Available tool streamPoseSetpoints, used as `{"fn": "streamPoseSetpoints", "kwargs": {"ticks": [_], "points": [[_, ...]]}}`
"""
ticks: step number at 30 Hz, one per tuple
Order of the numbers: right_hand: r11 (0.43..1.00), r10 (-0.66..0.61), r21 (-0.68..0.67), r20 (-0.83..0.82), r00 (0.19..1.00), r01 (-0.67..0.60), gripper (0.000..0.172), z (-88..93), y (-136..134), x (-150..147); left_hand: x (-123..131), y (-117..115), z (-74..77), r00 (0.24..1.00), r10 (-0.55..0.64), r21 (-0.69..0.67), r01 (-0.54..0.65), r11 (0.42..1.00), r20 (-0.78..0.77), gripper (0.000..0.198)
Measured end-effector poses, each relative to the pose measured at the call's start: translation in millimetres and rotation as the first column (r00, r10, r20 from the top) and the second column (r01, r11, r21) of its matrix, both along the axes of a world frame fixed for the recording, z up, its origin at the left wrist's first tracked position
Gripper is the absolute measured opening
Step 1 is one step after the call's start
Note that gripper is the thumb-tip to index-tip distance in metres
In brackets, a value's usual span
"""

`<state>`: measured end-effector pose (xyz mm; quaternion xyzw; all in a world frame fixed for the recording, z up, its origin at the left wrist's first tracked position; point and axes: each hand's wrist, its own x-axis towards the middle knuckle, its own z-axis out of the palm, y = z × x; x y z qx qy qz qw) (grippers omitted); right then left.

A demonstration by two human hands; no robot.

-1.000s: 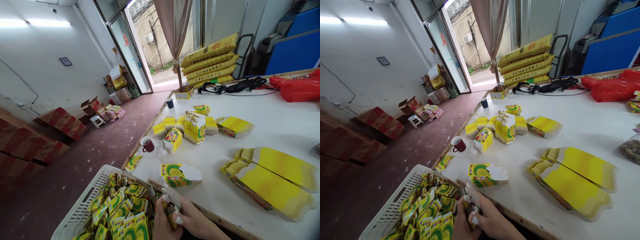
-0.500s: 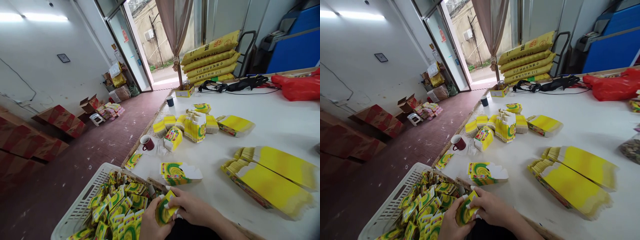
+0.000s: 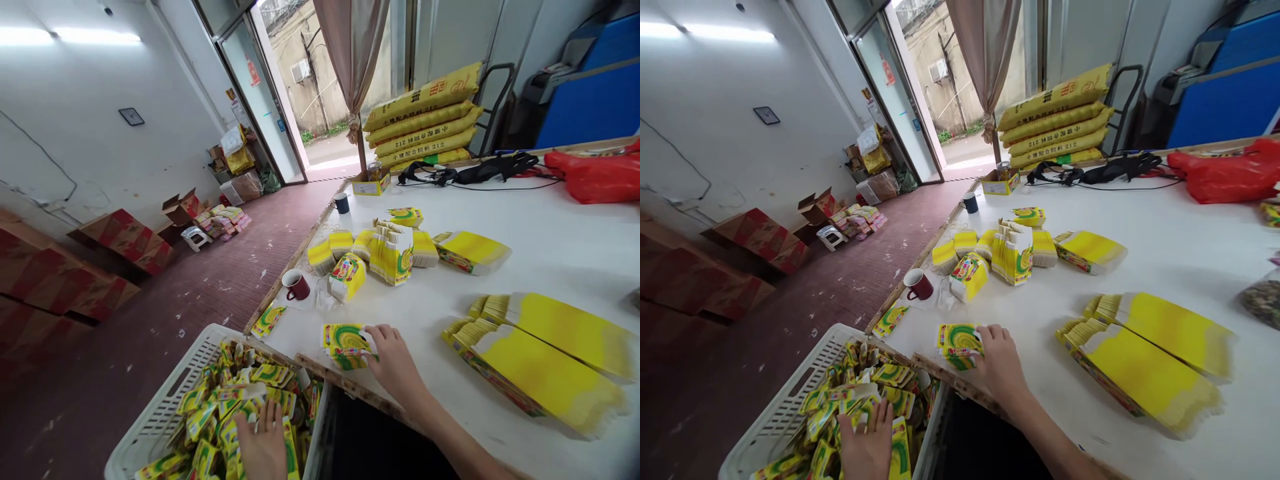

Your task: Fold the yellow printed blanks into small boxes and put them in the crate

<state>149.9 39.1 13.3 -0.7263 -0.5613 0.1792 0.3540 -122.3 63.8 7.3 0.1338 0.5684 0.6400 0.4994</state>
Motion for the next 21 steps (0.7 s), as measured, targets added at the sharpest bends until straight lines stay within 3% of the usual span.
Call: {"fn": "streamPoseSetpoints", "kwargs": {"ticks": [2, 5, 13, 17, 21], "points": [[0.993, -0.048, -0.099, 0.129, 0.991, 0.061, 0.021, -4.6, 11, 11, 4, 2, 2.1, 0.998, 0.053, -0.126, -0.047, 0.991, 0.042, 0.027], [0.982, -0.027, -0.179, 0.159, 0.987, 0.056, 0.019, -10.0, 18, 18, 23, 0, 8.4, 0.998, -0.046, -0.091, 0.05, 0.995, 0.046, 0.012], [0.986, 0.049, -0.163, 0.194, 0.98, -0.017, 0.023, -1.2, 5, 4, 59, -2, 24.9, 0.971, -0.219, -0.053, 0.224, 0.973, 0.095, 0.015], [0.977, 0.057, -0.212, 0.215, 0.975, -0.01, 0.021, 6.1, 7, -2, 63, -8, 20.9, 0.961, -0.241, -0.094, 0.255, 0.962, 0.136, 0.016], [0.967, 0.029, -0.249, 0.293, 0.956, 0.047, 0.03, 10.4, 11, -2, 62, -14, 15.1, 0.96, -0.244, -0.123, 0.261, 0.958, 0.137, 0.018]]}}
